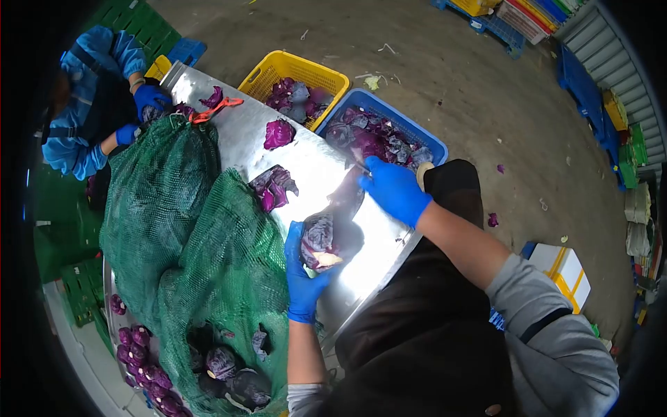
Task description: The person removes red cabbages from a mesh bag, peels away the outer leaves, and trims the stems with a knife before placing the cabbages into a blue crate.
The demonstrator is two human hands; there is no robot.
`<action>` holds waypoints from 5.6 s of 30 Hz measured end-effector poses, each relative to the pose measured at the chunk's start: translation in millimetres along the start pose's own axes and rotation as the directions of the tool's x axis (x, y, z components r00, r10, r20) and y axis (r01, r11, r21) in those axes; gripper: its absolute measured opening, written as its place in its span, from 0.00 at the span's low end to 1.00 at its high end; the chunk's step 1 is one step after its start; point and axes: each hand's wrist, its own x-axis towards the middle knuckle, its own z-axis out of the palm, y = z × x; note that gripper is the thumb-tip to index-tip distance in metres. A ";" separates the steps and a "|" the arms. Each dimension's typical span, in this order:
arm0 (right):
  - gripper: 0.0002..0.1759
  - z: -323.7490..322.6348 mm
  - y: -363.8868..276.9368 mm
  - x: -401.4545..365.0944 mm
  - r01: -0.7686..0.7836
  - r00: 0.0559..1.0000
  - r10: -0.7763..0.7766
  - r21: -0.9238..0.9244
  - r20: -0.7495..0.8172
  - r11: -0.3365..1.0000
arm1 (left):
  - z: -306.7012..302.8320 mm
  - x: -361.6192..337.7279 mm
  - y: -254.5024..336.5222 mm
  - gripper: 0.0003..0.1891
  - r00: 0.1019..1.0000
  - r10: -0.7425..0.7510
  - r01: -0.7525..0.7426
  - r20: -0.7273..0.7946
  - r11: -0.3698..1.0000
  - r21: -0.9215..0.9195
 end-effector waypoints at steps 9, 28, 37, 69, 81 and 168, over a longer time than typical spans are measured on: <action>0.15 42.0 -20.3 -19.5 0.603 0.797 -0.585 0.252 -0.149 0.757 | 27.5 -1.6 14.0 0.53 0.962 -0.046 0.172 -0.271 0.869 0.463; 0.32 0.3 -14.9 -6.4 0.434 0.889 -0.454 0.440 -0.064 0.787 | 36.7 5.8 19.4 0.55 0.971 -0.052 0.132 -0.232 0.930 0.342; 0.16 29.5 -1.7 -56.5 0.271 0.955 -0.293 0.554 -0.050 0.787 | 28.9 4.8 19.2 0.55 0.971 -0.177 0.195 -0.162 0.976 0.099; 0.17 13.8 -9.0 -10.6 0.534 0.844 -0.534 0.173 -0.052 0.828 | 56.5 30.3 53.7 0.46 0.905 -0.423 0.376 -0.031 0.834 -0.403; 0.44 -32.7 9.7 -7.1 0.124 0.974 -0.140 -0.100 -0.178 0.987 | 36.9 -25.7 19.7 0.57 0.935 -0.250 0.255 -0.250 0.967 -0.013; 0.13 37.0 -9.0 12.8 0.850 0.512 -0.854 0.198 -0.094 0.488 | 47.5 -1.9 1.0 0.58 0.988 -0.109 0.116 -0.113 0.992 0.056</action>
